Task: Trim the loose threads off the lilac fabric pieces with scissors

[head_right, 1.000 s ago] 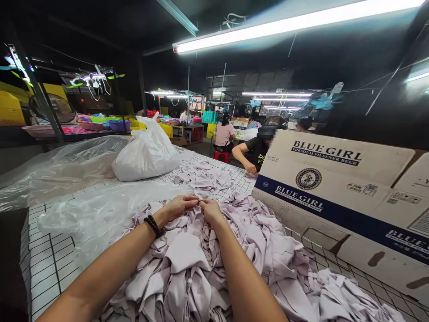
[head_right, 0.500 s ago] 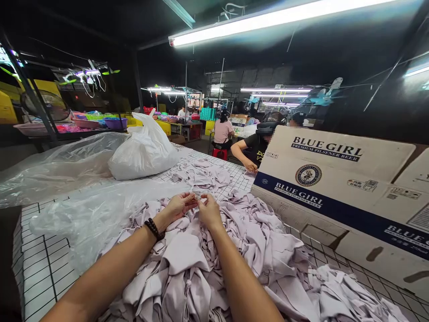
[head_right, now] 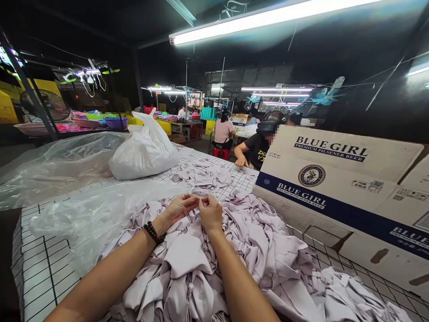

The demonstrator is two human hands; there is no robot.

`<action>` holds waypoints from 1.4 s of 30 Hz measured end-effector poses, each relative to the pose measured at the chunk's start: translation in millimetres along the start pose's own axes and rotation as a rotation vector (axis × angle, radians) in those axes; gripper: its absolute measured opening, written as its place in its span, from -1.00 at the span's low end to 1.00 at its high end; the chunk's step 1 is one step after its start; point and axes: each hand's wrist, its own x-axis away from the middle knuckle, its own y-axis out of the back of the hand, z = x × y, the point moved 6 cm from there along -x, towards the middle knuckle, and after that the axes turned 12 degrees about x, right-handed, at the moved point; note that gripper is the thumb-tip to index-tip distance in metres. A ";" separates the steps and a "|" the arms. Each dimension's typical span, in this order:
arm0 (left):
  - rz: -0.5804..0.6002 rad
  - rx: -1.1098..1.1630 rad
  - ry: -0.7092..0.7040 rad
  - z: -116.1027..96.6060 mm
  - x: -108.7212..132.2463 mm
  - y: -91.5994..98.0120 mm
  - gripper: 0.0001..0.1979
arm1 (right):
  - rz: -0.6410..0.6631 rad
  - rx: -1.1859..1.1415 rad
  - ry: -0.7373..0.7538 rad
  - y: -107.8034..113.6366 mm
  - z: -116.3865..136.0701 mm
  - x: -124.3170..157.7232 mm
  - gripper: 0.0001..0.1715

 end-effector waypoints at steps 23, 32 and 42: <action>0.098 0.025 -0.010 2.4 -3.4 3.6 -0.86 | -0.162 0.044 0.287 -1.9 -6.0 -5.3 -0.72; 0.086 -0.142 0.019 9.7 -10.3 12.8 -0.69 | -0.086 0.029 0.287 -7.2 -7.4 -5.1 -0.69; 0.100 -0.422 -0.018 13.4 -22.2 17.9 -0.67 | 0.030 -0.062 0.243 -10.0 -8.8 -6.3 -0.70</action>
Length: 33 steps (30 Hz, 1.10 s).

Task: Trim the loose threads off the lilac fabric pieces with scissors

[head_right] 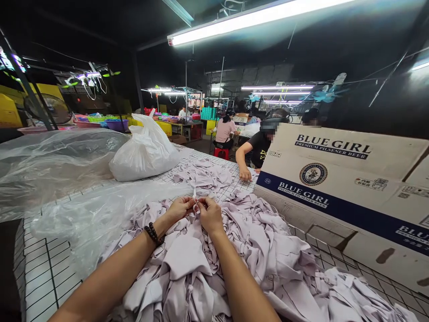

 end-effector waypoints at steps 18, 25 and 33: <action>-0.076 -0.386 -0.269 -32.6 15.7 1.5 -0.75 | 0.068 -0.044 -0.070 -5.9 -10.6 -1.4 -0.66; -0.044 -0.376 -0.272 -33.5 14.0 2.4 -0.71 | 0.139 -0.100 -0.077 -9.7 -14.6 -3.6 -0.66; 0.004 -0.378 -0.251 -30.8 9.8 4.6 -0.70 | 0.219 -0.164 -0.083 -17.0 -19.8 -6.4 -0.66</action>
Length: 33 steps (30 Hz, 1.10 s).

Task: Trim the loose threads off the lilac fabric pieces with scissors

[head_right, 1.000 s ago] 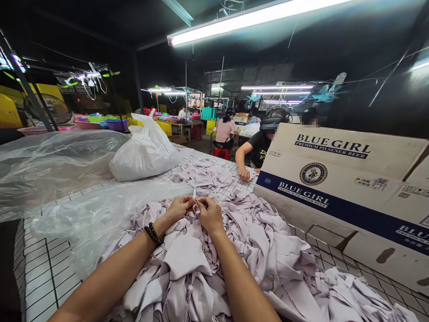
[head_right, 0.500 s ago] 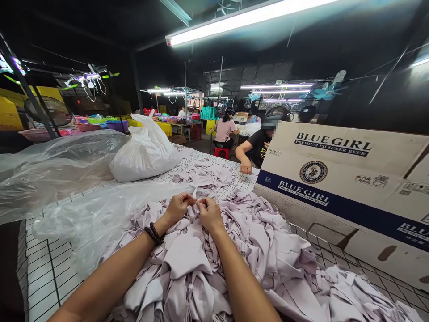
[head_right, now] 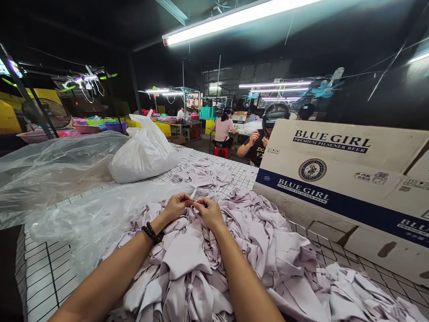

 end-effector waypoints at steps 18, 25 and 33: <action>-0.050 -0.108 -0.031 -49.7 -50.3 6.9 -0.70 | -0.234 -0.227 0.035 30.7 24.9 14.4 -0.69; 0.421 -0.125 -0.040 -97.2 -19.3 -71.3 -0.57 | -0.459 -0.435 0.132 128.1 96.0 64.9 -0.60; 0.633 -0.200 -0.235 -105.7 67.5 -119.8 -0.84 | -0.662 -0.546 0.273 208.1 171.7 171.8 -0.74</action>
